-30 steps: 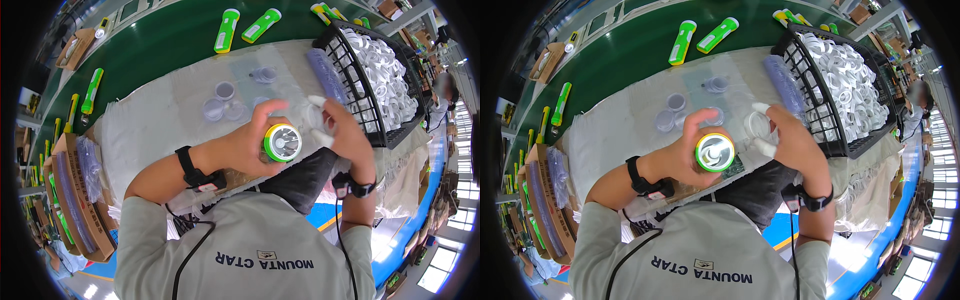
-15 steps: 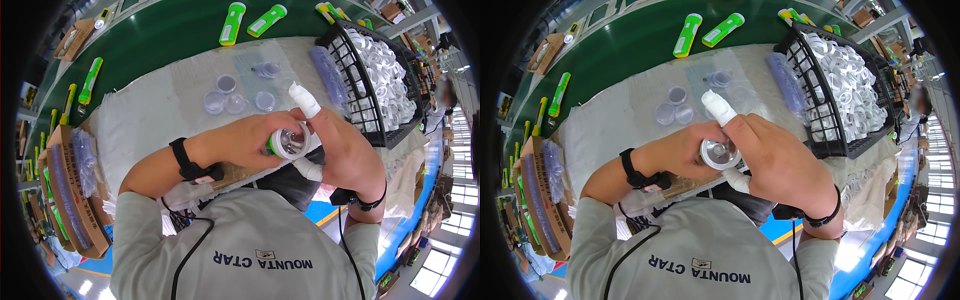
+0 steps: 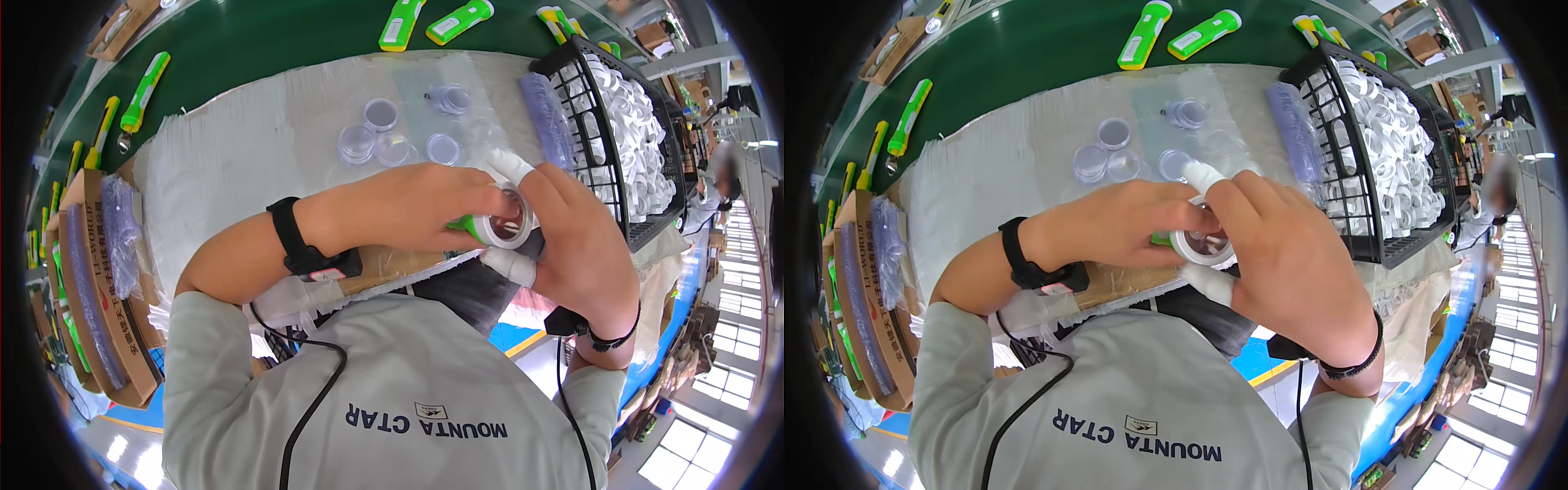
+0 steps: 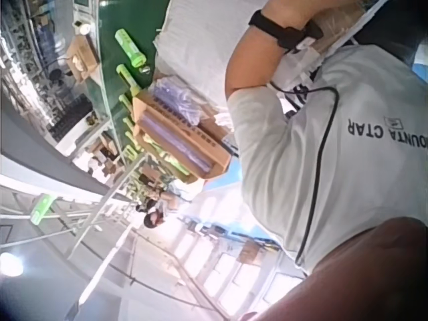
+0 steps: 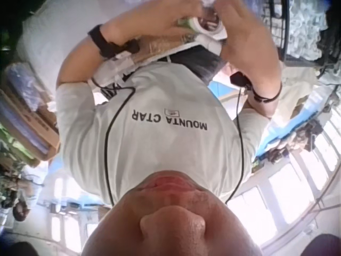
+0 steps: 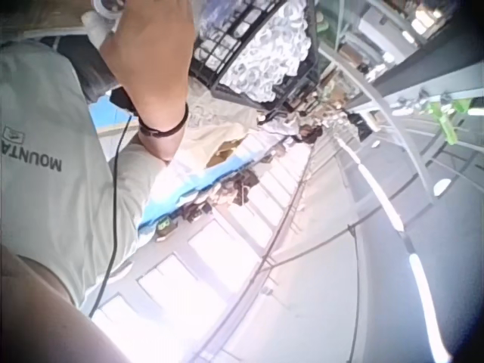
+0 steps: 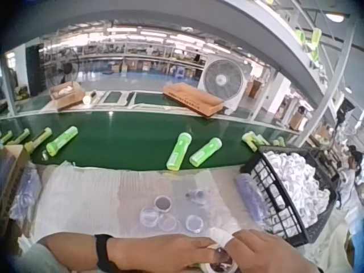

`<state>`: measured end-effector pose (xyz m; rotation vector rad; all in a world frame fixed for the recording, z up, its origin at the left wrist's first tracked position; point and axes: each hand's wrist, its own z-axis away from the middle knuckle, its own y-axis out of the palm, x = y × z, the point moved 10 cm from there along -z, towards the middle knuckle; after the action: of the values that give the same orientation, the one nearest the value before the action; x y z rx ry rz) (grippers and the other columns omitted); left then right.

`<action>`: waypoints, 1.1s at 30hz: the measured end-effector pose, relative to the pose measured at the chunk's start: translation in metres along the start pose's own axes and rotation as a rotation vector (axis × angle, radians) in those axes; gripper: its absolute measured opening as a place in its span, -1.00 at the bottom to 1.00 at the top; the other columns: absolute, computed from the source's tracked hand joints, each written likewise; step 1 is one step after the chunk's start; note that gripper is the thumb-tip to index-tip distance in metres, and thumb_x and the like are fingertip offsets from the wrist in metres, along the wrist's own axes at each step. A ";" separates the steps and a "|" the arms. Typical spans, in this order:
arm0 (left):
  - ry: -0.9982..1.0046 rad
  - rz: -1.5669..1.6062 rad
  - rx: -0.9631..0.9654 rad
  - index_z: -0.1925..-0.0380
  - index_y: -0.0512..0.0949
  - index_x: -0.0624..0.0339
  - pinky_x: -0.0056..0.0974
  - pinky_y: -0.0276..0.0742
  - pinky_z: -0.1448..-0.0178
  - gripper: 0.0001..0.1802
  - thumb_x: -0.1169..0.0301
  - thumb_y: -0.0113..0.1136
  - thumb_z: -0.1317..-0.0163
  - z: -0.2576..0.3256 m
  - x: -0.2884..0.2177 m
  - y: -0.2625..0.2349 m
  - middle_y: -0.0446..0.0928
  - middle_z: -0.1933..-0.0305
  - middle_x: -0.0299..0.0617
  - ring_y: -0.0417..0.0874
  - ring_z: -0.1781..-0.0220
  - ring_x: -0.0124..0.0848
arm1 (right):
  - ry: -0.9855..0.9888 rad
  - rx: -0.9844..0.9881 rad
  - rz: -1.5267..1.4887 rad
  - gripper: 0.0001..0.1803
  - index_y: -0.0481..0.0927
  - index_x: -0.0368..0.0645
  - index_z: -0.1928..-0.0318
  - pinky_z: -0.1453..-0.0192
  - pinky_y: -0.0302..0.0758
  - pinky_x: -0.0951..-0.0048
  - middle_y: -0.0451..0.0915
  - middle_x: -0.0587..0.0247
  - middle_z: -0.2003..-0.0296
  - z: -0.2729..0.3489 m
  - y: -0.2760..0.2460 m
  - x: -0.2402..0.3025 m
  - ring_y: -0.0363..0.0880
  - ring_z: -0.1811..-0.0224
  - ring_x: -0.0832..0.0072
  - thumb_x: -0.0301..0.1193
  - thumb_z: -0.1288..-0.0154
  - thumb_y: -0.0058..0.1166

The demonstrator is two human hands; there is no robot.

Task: Assembling handheld flashlights by inserting the head/reflector assembly into the main body and checking fit.

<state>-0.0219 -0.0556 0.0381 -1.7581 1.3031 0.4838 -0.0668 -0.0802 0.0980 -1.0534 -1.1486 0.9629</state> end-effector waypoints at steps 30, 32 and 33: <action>-0.012 0.057 0.013 0.02 0.46 0.02 -0.13 0.54 0.13 -0.58 0.45 0.24 -0.05 0.003 -0.001 0.005 0.47 0.05 -0.18 0.59 0.18 -0.11 | 0.043 -0.104 -0.324 -0.01 0.09 -0.20 -0.37 0.13 0.48 0.41 0.44 0.07 -0.03 0.004 0.013 -0.004 0.50 0.20 0.28 -0.75 0.15 0.22; -0.106 -0.025 -0.027 -0.01 0.44 -0.03 -0.12 0.55 0.17 -0.54 0.46 0.24 -0.05 0.005 0.001 0.011 0.46 0.04 -0.17 0.58 0.16 -0.12 | 0.056 -0.156 -0.359 0.01 0.03 -0.19 -0.39 0.11 0.49 0.42 0.44 0.08 -0.03 0.008 0.017 -0.007 0.51 0.18 0.31 -0.75 0.12 0.21; -0.143 -0.067 -0.043 -0.02 0.43 -0.05 -0.12 0.56 0.19 -0.53 0.46 0.24 -0.05 0.003 0.000 0.011 0.46 0.03 -0.17 0.58 0.15 -0.12 | 0.074 -0.210 -0.392 0.02 -0.02 -0.18 -0.40 0.10 0.49 0.43 0.44 0.10 -0.04 0.012 0.015 -0.011 0.51 0.16 0.34 -0.75 0.09 0.20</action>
<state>-0.0314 -0.0544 0.0316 -1.7629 1.1376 0.5924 -0.0810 -0.0857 0.0824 -0.9711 -1.3530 0.4998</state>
